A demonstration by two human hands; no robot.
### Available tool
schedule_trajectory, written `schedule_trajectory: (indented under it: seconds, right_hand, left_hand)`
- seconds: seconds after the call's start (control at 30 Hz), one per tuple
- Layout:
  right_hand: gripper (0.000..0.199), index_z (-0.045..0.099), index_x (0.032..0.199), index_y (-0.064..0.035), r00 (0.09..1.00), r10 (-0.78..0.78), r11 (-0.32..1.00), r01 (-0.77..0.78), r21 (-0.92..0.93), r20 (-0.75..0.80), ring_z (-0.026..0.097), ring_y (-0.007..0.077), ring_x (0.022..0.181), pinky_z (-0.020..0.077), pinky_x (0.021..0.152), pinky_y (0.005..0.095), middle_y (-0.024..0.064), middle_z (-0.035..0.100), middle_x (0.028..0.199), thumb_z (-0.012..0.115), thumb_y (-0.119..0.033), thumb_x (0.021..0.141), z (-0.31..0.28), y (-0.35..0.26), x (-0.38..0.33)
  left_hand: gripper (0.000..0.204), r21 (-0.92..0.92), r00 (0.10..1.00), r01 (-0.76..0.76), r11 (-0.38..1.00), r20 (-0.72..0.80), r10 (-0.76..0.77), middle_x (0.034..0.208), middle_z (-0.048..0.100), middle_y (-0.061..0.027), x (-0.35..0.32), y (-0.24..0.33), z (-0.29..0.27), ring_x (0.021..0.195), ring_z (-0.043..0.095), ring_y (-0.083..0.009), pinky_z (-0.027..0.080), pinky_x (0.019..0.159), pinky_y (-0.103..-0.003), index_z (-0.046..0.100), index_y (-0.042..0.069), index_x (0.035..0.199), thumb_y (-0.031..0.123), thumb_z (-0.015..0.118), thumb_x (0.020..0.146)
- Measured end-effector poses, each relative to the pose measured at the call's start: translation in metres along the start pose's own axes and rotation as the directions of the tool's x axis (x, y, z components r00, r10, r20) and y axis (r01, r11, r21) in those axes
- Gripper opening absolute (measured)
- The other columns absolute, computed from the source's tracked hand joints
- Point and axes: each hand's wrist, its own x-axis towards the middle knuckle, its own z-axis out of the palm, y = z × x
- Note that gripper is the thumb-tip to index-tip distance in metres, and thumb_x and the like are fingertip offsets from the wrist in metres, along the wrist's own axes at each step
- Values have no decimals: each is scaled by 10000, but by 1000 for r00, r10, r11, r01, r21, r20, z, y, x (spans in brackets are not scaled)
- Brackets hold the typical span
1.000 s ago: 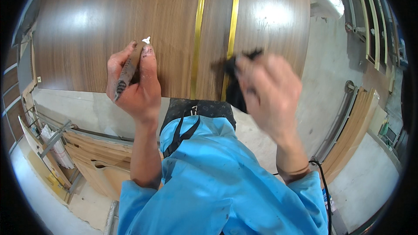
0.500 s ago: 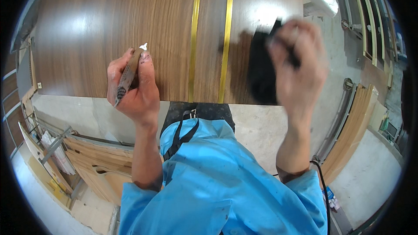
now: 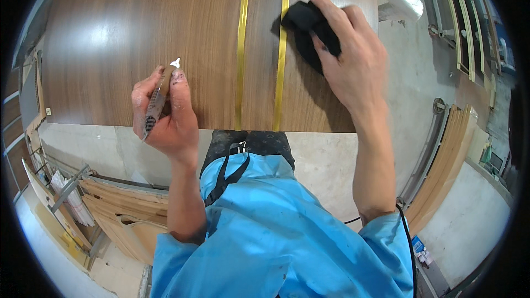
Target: The person applies a white adhesive from a tube along two parallel yellow lines on a large wooden board, then wipes the applied adhesive with a black cloth. The person moves along the board, repeating the application and wiping process.
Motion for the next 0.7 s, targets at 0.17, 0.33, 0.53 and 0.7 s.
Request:
schedule_trajectory:
  seconds: [0.17,0.33,0.53,0.7]
  right_hand:
    - [350,728,1116,-135,988,-157,988,157,-13,-6,650,225,814,536,643,374,45,592,937,855,-197,796,12,-11,-5]
    - [420,740,1089,-81,960,-262,964,255,77,100,589,191,788,494,620,340,27,571,923,861,-151,693,3,-27,-35]
    - [273,740,1061,-30,935,-325,938,301,171,142,545,160,759,402,601,312,26,553,871,728,-101,798,-10,-45,-69]
    - [230,744,1037,-55,885,-357,903,246,352,299,569,175,737,445,596,323,36,561,841,713,-137,824,-33,-57,-101]
  left_hand:
    - [196,33,999,-42,999,35,41,1040,721,-173,2,-4,-4,901,694,-196,578,766,-313,631,-30,1090,33,761,957]
    - [194,26,999,-4,1000,32,3,1032,717,-164,0,-5,-5,897,686,-188,572,766,-307,637,-24,1096,35,760,958]
    - [200,3,999,42,999,31,-42,993,704,-132,2,-2,-6,868,672,-163,563,744,-297,645,-11,1103,63,765,961]
    - [188,21,997,73,997,21,-73,981,696,-120,3,1,-5,854,660,-154,552,734,-291,651,-9,1083,67,769,959]
